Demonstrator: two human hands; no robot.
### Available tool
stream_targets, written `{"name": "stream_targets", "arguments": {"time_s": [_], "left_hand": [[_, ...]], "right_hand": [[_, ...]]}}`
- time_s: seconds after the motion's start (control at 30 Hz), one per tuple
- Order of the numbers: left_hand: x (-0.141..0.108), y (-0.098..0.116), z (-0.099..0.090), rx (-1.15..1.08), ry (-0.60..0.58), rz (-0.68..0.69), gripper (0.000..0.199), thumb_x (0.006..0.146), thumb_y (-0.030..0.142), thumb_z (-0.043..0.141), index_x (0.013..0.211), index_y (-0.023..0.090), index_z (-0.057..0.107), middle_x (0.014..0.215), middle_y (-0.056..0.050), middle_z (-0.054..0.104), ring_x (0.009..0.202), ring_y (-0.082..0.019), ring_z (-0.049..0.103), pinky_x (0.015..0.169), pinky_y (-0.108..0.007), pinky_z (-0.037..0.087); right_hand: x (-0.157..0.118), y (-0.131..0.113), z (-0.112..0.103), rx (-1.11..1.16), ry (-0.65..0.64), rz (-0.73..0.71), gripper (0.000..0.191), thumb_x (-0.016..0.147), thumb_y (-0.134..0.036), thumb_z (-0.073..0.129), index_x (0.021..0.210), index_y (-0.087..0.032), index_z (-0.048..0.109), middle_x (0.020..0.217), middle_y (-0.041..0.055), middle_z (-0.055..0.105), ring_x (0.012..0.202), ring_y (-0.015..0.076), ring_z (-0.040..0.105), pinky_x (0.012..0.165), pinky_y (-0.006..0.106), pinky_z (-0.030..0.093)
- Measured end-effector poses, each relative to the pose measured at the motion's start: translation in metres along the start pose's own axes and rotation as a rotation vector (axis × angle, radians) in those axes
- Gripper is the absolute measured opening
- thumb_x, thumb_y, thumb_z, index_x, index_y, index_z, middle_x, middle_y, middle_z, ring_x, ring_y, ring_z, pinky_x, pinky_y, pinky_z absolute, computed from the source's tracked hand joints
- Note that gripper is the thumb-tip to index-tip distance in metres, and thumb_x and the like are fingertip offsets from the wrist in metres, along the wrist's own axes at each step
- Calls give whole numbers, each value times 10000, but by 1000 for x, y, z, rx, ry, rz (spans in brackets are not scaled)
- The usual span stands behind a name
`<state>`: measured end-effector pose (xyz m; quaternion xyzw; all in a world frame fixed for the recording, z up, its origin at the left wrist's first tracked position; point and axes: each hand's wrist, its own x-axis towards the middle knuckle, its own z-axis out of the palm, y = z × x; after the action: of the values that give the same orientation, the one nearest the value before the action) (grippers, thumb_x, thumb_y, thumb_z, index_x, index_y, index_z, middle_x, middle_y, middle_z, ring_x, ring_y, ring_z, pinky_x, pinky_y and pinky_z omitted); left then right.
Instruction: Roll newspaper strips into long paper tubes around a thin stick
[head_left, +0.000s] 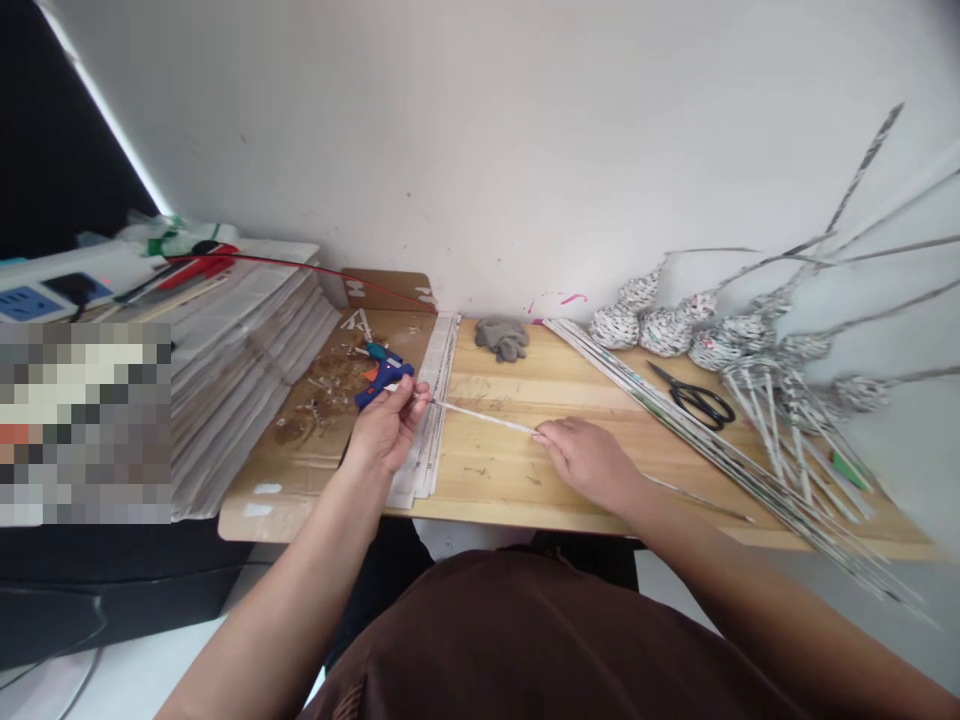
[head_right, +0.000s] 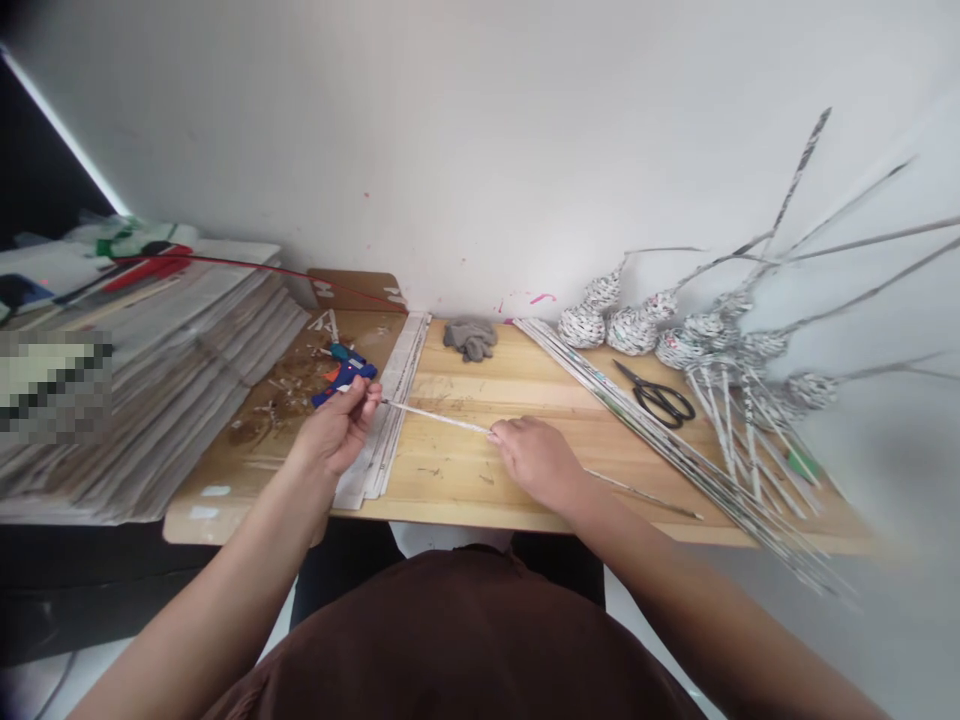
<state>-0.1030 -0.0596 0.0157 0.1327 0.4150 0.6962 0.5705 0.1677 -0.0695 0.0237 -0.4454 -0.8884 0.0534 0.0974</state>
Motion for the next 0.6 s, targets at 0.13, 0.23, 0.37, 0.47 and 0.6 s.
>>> {"name": "stream_targets", "arguments": {"time_s": [0.13,0.23,0.37,0.47,0.6], "left_hand": [[-5,-6,2,-13,-1,-17,110,826,89,551,749,77,628,686,-57,653,560,-68,625,517,-110,531],[-10,-10,6,-17,-29,-62,96,819,90,560,759,72,632,726,-73,662,576,-74,630,519,-116,533],[-15,-10,6,-47,-82,-81,97,826,93,552,789,64,637,761,-87,666,604,-79,638,552,-125,542],[-18,-6,1,-56,-108,-95,106,832,99,545,811,62,642,767,-89,666,610,-80,643,559,-120,542],[-21,-5,-6,-61,-165,-120,108,819,71,553,868,71,650,804,-91,671,651,-96,659,578,-129,550]], "right_hand": [[9,-9,7,-9,58,-17,269,930,-344,393,1040,-169,565,880,81,643,839,205,564,739,309,379],[25,-25,11,-35,91,-53,299,926,-372,400,1077,-165,554,914,99,643,853,221,556,758,330,372],[44,-43,10,113,43,-45,333,953,-359,319,916,-165,587,803,82,630,752,190,551,711,316,364],[51,-41,6,522,-154,-13,428,955,-421,270,817,-170,587,684,32,571,614,128,502,615,260,368],[54,-32,2,914,-502,44,514,929,-526,224,833,-153,564,494,-55,336,430,87,318,469,221,319]]}}
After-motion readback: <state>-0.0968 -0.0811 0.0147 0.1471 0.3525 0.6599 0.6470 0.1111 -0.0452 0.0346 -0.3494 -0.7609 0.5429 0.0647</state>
